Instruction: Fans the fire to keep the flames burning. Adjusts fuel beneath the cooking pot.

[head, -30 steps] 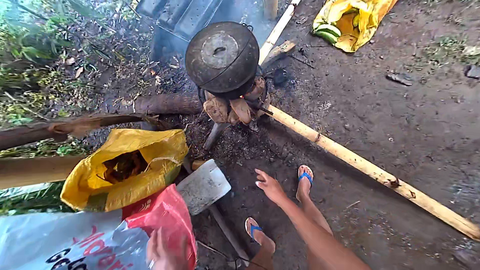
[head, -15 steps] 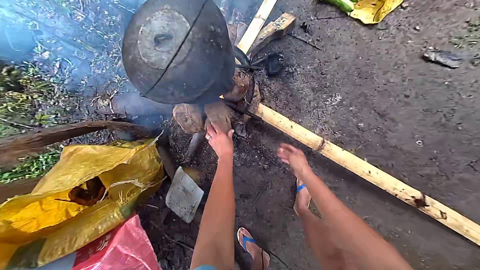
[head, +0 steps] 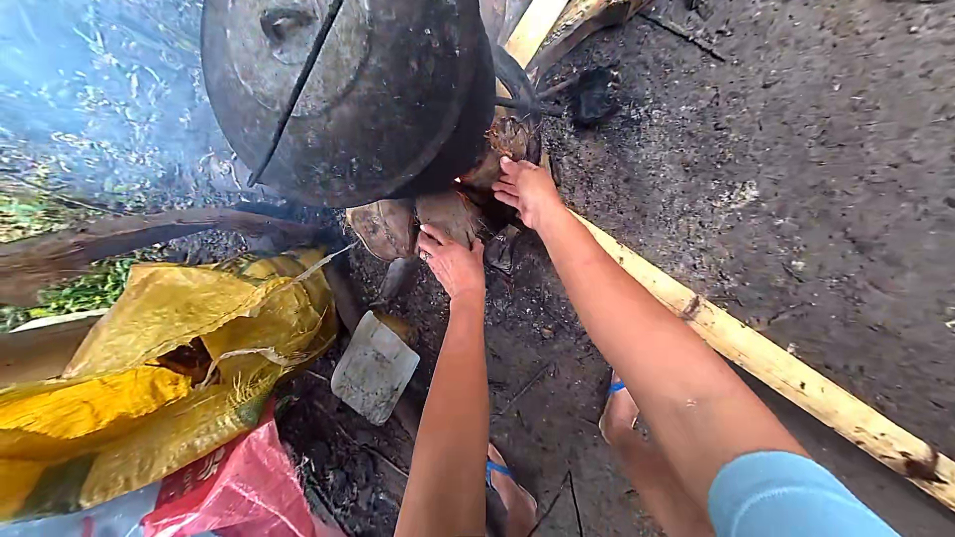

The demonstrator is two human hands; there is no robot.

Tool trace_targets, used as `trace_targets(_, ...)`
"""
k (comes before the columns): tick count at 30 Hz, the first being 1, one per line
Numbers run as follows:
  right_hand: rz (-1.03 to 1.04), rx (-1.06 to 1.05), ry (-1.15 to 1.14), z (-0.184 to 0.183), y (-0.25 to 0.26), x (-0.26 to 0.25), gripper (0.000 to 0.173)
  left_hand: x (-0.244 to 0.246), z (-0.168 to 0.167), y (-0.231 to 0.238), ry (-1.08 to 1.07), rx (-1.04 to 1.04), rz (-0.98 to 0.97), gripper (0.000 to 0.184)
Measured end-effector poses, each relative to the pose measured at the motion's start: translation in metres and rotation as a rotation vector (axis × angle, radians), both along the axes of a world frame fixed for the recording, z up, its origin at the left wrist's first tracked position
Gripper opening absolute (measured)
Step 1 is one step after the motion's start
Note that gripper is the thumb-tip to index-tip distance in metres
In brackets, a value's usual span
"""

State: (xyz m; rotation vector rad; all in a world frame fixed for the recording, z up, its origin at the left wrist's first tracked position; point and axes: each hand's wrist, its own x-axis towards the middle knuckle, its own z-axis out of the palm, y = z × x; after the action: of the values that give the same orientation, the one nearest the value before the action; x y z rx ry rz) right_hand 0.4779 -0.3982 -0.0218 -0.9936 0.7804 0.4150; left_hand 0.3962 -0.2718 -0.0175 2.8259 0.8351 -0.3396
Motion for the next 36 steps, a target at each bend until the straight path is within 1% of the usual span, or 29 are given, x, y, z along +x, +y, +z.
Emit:
trace_targets(7, 0.134, -0.108, 0.057, 0.008, -0.005, 0.017, 0.035, 0.002, -0.007, -0.010, 0.021, 0.034, -0.002, 0.110)
trace_targets(11, 0.259, -0.104, 0.040, 0.002, -0.017, 0.021, 0.034, 0.005, -0.013, -0.016, 0.064, 0.120, -0.036, 0.115)
trace_targets(13, 0.344, -0.071, 0.025, -0.002, -0.031, 0.021, 0.034, 0.004, -0.011, -0.013, 0.074, 0.115, -0.054, 0.116)
trace_targets(15, 0.385, -0.051, 0.008, -0.004, -0.045, 0.016, 0.037, -0.001, -0.003, -0.001, -0.014, 0.019, -0.071, 0.113)
trace_targets(17, 0.327, -0.039, -0.012, -0.007, -0.057, 0.000, 0.045, -0.014, -0.001, 0.017, -0.199, -0.150, 0.001, 0.099)
trace_targets(19, 0.243, -0.038, -0.022, -0.019, -0.073, -0.025, 0.051, -0.023, -0.008, 0.032, -0.290, -0.302, 0.232, 0.081)
trace_targets(21, 0.213, -0.065, 0.027, -0.041, -0.089, -0.054, 0.049, -0.022, -0.012, 0.039, -0.226, -0.441, 0.467, 0.069)
trace_targets(23, 0.250, -0.091, 0.090, -0.059, -0.099, -0.077, 0.050, -0.018, -0.010, 0.038, -0.174, -0.529, 0.546, 0.071)
trace_targets(25, 0.263, -0.094, 0.120, -0.068, -0.094, -0.085, 0.056, -0.013, -0.011, 0.035, -0.182, -0.562, 0.567, 0.075)
trace_targets(28, 0.250, -0.047, 0.104, -0.074, -0.068, -0.077, 0.070, -0.013, -0.011, 0.032, -0.187, -0.571, 0.590, 0.076)
trace_targets(30, 0.225, -0.034, 0.100, -0.076, -0.050, -0.063, 0.077, -0.011, -0.008, 0.032, -0.168, -0.559, 0.567, 0.076)
trace_targets(32, 0.184, -0.034, 0.125, -0.077, -0.043, -0.053, 0.079, -0.008, -0.007, 0.031, -0.140, -0.537, 0.529, 0.076)
trace_targets(34, 0.193, -0.040, 0.131, -0.080, -0.046, -0.052, 0.079, -0.008, -0.012, 0.030, -0.134, -0.527, 0.521, 0.077)
trace_targets(36, 0.229, -0.011, 0.102, -0.083, -0.056, -0.059, 0.077, -0.015, -0.012, 0.036, -0.138, -0.591, 0.525, 0.078)
